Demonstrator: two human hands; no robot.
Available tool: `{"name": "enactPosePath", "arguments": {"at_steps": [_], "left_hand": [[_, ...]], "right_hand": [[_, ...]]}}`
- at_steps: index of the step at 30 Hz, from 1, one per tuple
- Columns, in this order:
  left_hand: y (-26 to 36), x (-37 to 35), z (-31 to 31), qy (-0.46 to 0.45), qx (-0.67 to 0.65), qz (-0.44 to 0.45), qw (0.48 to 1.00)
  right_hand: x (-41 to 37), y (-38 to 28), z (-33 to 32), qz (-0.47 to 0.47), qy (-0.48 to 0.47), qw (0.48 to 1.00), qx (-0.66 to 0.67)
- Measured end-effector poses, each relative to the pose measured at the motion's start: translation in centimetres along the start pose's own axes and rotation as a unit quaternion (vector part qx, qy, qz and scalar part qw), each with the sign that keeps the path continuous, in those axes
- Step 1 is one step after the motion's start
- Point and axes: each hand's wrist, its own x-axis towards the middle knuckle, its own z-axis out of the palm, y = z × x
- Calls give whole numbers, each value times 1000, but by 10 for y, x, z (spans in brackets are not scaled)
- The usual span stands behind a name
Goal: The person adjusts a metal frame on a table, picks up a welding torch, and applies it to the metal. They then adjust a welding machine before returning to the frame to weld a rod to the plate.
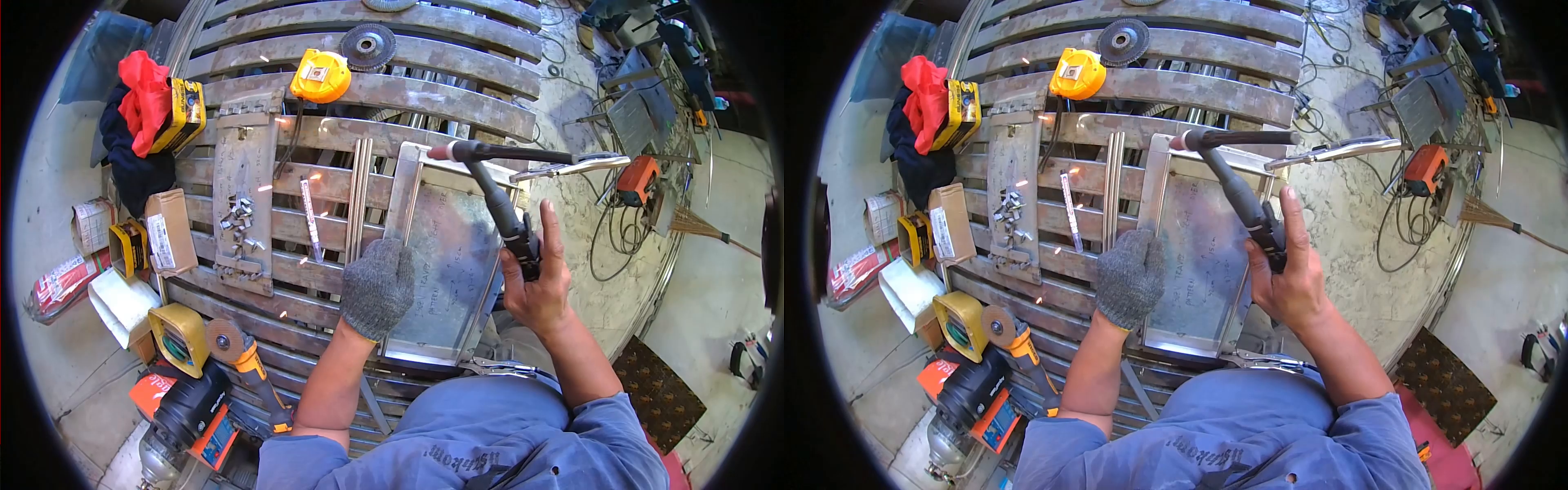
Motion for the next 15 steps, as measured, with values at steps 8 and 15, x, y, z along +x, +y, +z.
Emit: {"name": "enactPosePath", "arguments": {"at_steps": [8,15], "left_hand": [[1,1,-1,6,-11,7,1000],[1,1,-1,-2,-5,-5,1000]], "right_hand": [[10,-2,-2,-46,15,999,-22],[16,-7,-1,-48,8,999,-19]]}}
